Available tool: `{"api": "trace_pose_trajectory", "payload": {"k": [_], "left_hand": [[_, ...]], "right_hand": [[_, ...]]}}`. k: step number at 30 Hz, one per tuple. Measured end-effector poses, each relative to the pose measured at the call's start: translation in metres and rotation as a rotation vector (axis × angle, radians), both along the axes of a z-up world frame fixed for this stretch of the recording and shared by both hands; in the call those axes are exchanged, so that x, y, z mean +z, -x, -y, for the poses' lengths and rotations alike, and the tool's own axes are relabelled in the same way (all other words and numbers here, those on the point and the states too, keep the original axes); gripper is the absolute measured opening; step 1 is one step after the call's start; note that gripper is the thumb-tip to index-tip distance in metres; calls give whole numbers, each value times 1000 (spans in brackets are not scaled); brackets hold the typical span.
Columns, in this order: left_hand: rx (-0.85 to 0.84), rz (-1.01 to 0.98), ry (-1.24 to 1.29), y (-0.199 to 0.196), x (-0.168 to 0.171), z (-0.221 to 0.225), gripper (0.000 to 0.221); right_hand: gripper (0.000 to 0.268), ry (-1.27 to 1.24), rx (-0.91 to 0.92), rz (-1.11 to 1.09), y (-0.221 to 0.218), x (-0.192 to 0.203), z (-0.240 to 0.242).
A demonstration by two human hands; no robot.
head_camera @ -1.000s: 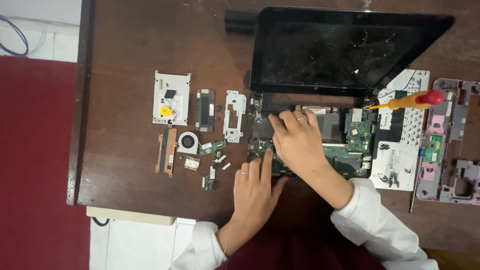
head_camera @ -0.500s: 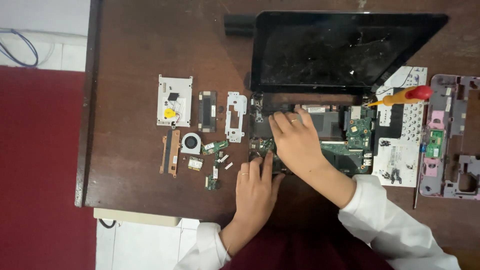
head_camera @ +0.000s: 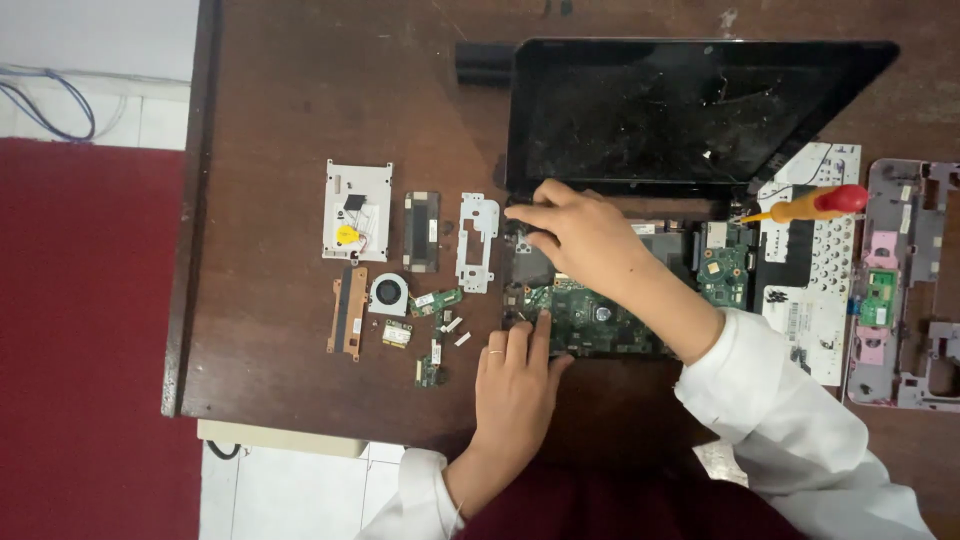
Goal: Disassembling a laptop by disconnecting internal ribbon cables and removing small circuit boards using a screwdriver.
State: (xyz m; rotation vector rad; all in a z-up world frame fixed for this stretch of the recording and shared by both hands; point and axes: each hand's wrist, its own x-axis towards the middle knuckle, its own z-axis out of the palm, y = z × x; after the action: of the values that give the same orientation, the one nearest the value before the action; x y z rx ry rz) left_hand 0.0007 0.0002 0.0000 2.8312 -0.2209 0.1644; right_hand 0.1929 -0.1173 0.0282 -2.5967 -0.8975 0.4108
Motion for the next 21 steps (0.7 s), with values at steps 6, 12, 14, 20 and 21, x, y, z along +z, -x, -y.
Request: {"api": "trace_pose_trajectory", "payload": {"k": [6, 12, 14, 20, 21], "left_hand": [[-2, -21, 34, -3, 1, -2, 59], [-17, -50, 44, -6, 2, -4, 59], [-23, -57, 58, -8, 5, -5, 58], [-34, -64, 69, -12, 11, -7, 58], [-41, -69, 69, -12, 12, -7, 56]], "right_hand": [[30, -59, -45, 38, -4, -12, -1], [23, -108, -306, 91, 11, -15, -17], [21, -88, -317, 157, 14, -19, -20], [25, -16, -253, 224, 22, -11, -15], [32, -23, -183, 187, 22, -6, -11]]}}
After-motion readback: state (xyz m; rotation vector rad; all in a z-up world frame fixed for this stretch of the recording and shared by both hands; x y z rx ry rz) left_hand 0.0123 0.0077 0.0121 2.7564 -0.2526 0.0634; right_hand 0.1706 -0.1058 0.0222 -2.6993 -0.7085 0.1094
